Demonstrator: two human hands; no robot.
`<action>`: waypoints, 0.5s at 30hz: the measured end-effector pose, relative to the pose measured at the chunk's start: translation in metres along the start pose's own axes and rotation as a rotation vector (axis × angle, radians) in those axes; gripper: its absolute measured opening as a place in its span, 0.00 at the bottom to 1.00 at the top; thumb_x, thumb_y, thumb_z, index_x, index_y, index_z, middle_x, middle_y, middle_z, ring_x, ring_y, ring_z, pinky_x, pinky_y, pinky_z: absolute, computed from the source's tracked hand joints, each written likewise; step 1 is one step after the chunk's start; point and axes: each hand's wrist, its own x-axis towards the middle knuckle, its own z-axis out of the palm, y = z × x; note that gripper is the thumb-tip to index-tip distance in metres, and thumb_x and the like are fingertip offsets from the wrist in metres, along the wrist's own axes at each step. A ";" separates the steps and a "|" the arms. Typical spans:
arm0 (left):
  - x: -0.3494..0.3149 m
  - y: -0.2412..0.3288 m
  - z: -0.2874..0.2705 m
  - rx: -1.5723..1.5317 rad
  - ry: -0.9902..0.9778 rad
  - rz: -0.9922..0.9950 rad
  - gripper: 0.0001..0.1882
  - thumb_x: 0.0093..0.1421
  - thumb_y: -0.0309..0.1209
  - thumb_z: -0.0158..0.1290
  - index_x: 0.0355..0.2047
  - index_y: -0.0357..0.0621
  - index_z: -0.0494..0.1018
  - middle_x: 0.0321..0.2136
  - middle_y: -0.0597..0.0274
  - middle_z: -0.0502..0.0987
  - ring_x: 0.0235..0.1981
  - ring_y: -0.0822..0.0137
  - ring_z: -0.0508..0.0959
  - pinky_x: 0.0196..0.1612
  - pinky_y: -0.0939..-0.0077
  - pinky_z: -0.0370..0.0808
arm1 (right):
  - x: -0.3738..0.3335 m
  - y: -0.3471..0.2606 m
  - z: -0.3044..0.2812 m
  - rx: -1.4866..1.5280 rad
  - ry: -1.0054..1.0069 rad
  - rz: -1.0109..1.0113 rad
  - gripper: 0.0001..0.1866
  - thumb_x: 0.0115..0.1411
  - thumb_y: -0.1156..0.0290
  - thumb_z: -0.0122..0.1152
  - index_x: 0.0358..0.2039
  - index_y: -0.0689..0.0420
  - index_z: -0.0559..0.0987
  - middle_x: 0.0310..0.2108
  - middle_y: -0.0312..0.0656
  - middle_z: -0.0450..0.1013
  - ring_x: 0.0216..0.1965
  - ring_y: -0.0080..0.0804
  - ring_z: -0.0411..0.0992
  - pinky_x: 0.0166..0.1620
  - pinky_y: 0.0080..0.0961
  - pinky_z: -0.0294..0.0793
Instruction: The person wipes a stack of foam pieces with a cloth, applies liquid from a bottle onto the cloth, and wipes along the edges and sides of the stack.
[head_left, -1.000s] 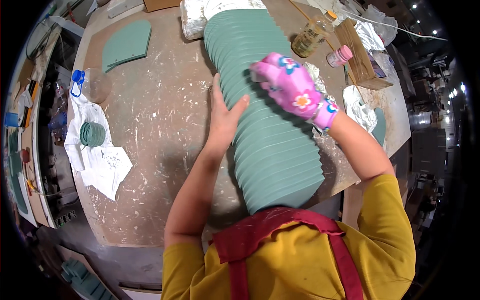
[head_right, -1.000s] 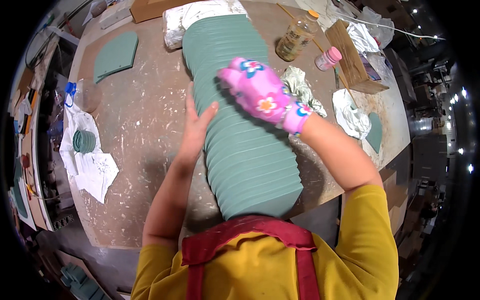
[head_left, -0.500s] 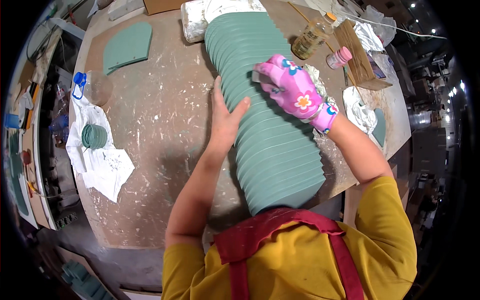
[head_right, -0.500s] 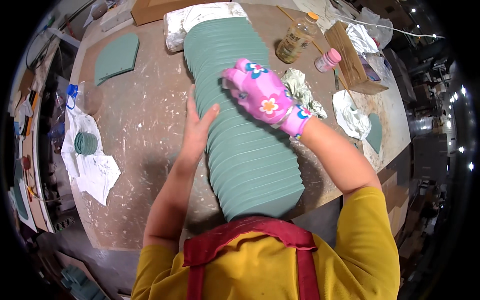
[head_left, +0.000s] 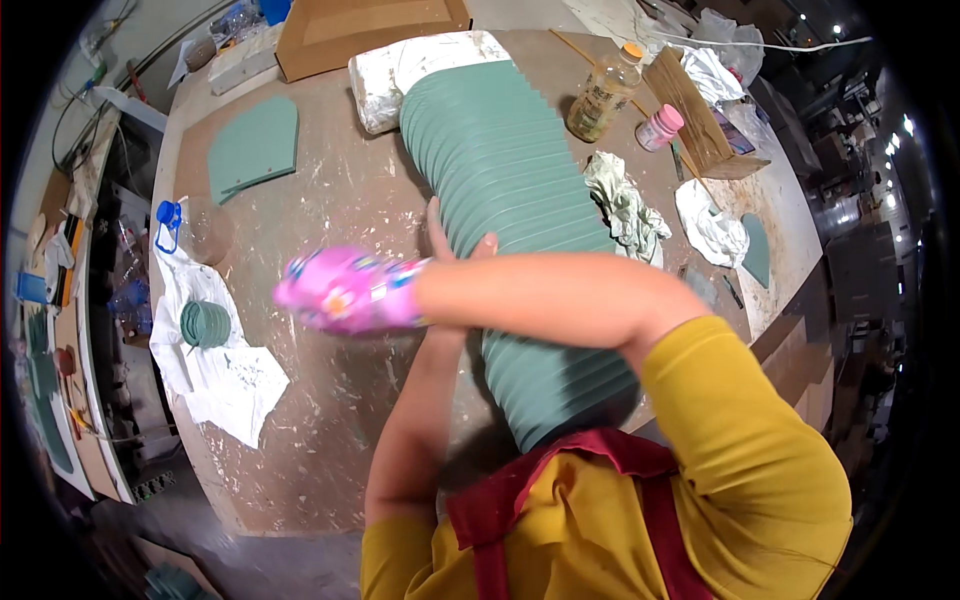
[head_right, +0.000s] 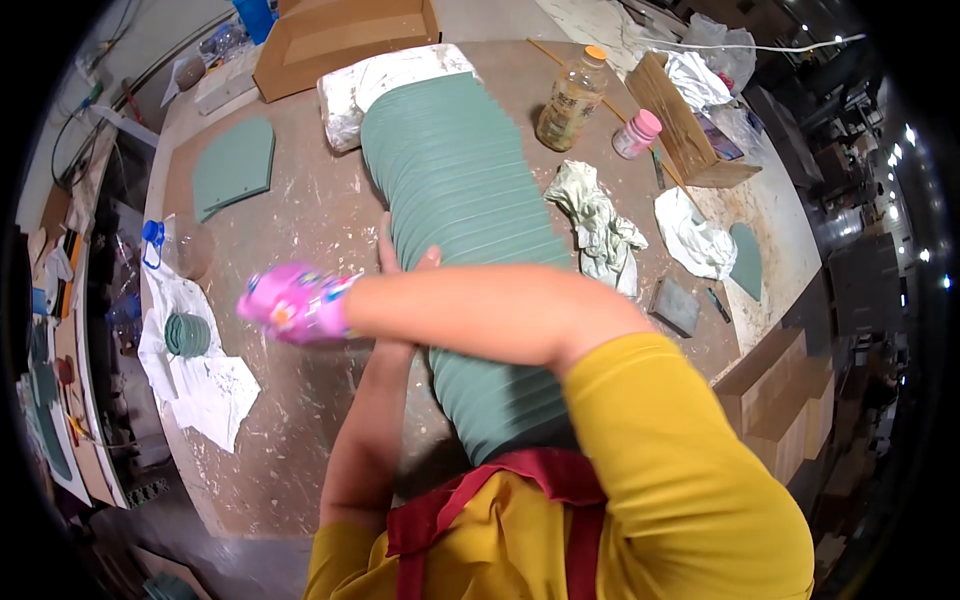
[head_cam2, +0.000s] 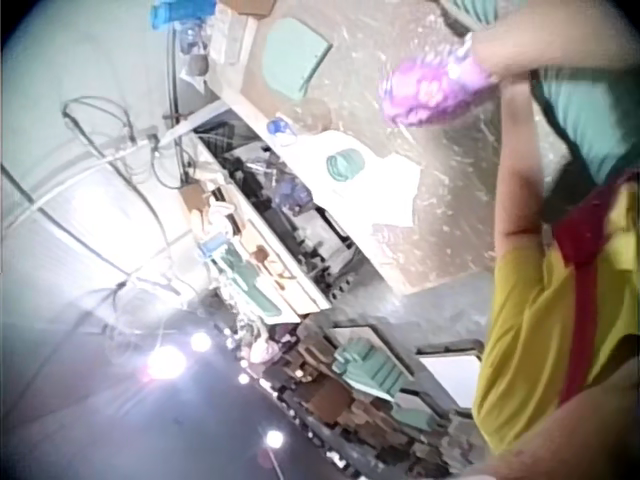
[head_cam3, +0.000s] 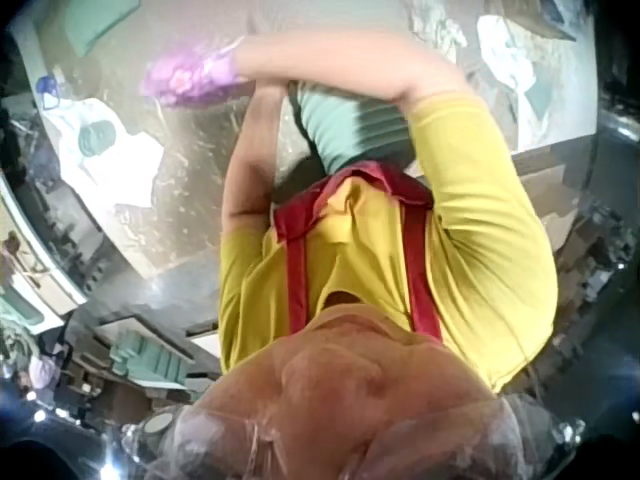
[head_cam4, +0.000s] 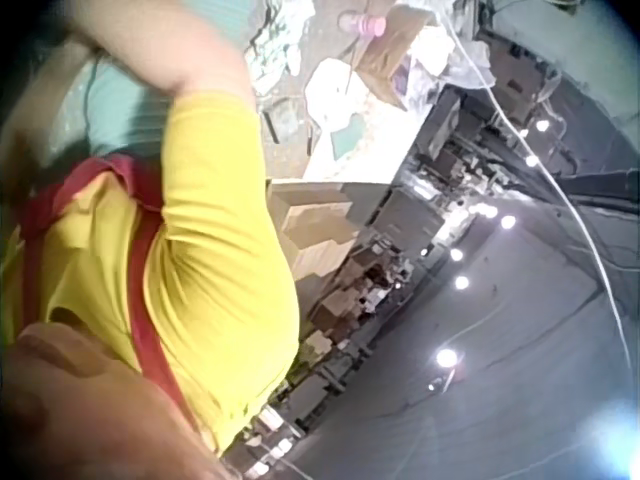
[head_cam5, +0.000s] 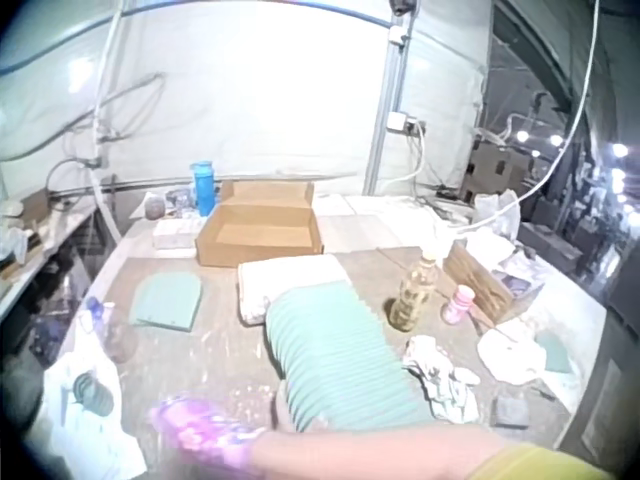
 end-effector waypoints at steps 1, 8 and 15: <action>0.000 0.005 0.004 0.107 -0.003 0.073 0.47 0.56 0.36 0.59 0.67 0.41 0.40 0.60 0.39 0.55 0.57 0.54 0.63 0.60 0.61 0.60 | 0.037 0.008 0.036 -0.067 0.189 -0.179 0.16 0.56 0.62 0.56 0.44 0.53 0.74 0.32 0.45 0.73 0.33 0.40 0.75 0.36 0.35 0.76; -0.001 0.003 -0.011 0.212 -0.008 0.043 0.44 0.58 0.39 0.55 0.66 0.39 0.43 0.64 0.42 0.50 0.64 0.52 0.54 0.64 0.61 0.53 | -0.012 -0.021 0.000 0.502 -0.058 0.027 0.25 0.58 0.56 0.53 0.56 0.50 0.68 0.50 0.44 0.70 0.40 0.50 0.74 0.44 0.39 0.77; -0.018 0.008 -0.014 0.024 -0.211 -0.021 0.50 0.57 0.37 0.57 0.67 0.38 0.33 0.63 0.42 0.49 0.63 0.54 0.56 0.63 0.66 0.57 | -0.289 0.138 -0.079 -0.581 1.068 0.530 0.33 0.60 0.49 0.53 0.58 0.60 0.66 0.54 0.57 0.65 0.56 0.54 0.64 0.58 0.43 0.62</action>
